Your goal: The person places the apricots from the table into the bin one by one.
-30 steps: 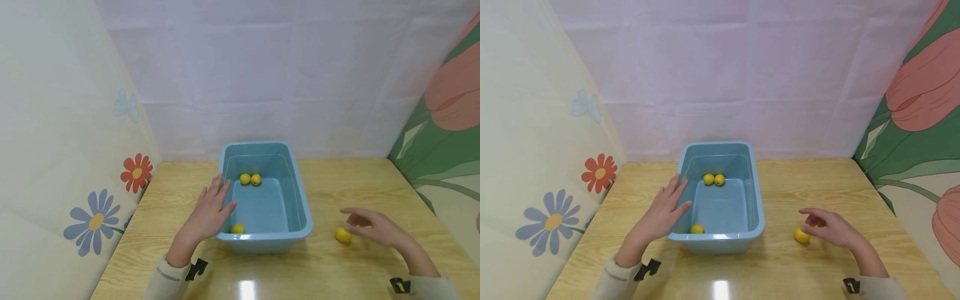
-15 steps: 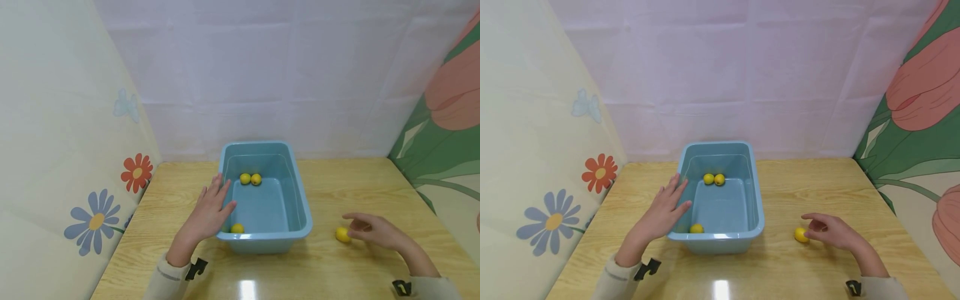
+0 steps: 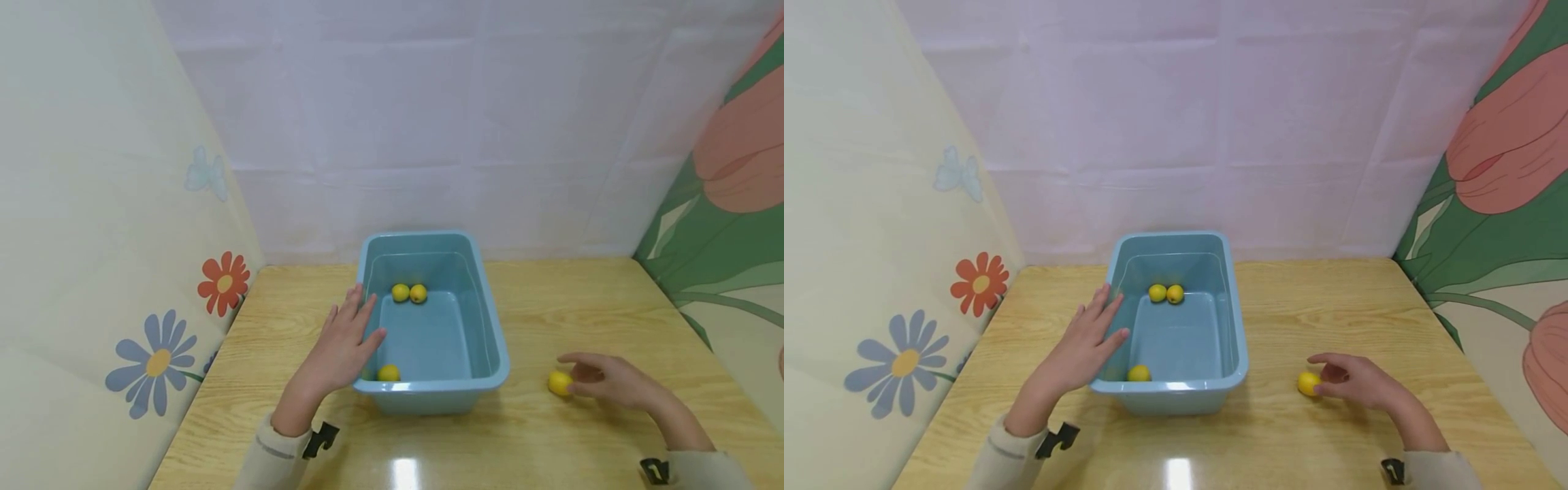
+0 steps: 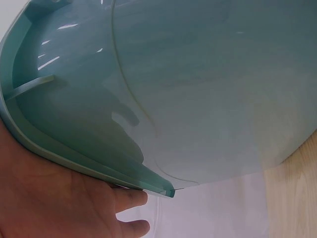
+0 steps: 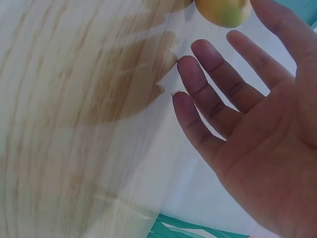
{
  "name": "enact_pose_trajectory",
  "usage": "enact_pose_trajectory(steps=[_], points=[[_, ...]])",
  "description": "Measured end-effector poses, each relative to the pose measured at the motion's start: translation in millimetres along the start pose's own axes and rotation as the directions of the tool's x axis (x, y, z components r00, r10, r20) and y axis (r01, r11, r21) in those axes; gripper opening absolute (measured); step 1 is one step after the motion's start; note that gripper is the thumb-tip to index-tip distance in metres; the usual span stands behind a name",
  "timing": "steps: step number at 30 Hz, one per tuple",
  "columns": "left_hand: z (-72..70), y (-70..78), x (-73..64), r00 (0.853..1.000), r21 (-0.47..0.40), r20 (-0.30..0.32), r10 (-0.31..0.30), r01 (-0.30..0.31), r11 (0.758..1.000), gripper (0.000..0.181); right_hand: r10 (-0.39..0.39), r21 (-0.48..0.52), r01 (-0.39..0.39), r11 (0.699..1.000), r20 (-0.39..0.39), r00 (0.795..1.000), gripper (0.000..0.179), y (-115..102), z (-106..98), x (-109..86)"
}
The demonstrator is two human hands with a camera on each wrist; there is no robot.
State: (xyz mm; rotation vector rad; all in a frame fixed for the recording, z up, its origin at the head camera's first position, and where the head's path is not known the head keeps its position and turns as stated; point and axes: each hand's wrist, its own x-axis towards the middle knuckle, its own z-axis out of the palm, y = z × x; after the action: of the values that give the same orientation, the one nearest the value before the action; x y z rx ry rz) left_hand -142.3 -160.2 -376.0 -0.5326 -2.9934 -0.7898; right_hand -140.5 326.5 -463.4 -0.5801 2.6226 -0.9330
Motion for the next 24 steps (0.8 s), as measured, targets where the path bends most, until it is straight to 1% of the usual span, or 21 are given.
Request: enact_pose_trajectory(steps=[9, 12, 18, 24], points=[[0.4, 0.4, 0.2, 1.0, 0.001, -0.007, 0.002, -0.002, 1.0, 0.066, 0.013, -0.012, -0.013, 1.0, 0.005, 1.0, 0.056, -1.8, 3.1, 2.7], [1.2, -0.1, 0.4, 1.0, 0.0, -0.01, 0.001, -0.001, 1.0, 0.066, 0.037, -0.018, -0.037, 0.999, -0.001, 0.999, 0.057, -0.5, 4.7, 4.4], [2.1, -0.9, -0.1, 1.0, 0.0, -0.018, 0.007, -0.007, 1.0, 0.066, 0.064, -0.042, -0.065, 0.997, -0.02, 0.998, 0.049, 1.9, 6.3, 7.1], [1.1, -0.6, -0.2, 1.0, -0.004, -0.006, -0.001, 0.001, 1.0, 0.067, 0.084, -0.033, -0.084, 0.996, -0.012, 0.996, 0.047, 1.3, 6.7, 7.5]])
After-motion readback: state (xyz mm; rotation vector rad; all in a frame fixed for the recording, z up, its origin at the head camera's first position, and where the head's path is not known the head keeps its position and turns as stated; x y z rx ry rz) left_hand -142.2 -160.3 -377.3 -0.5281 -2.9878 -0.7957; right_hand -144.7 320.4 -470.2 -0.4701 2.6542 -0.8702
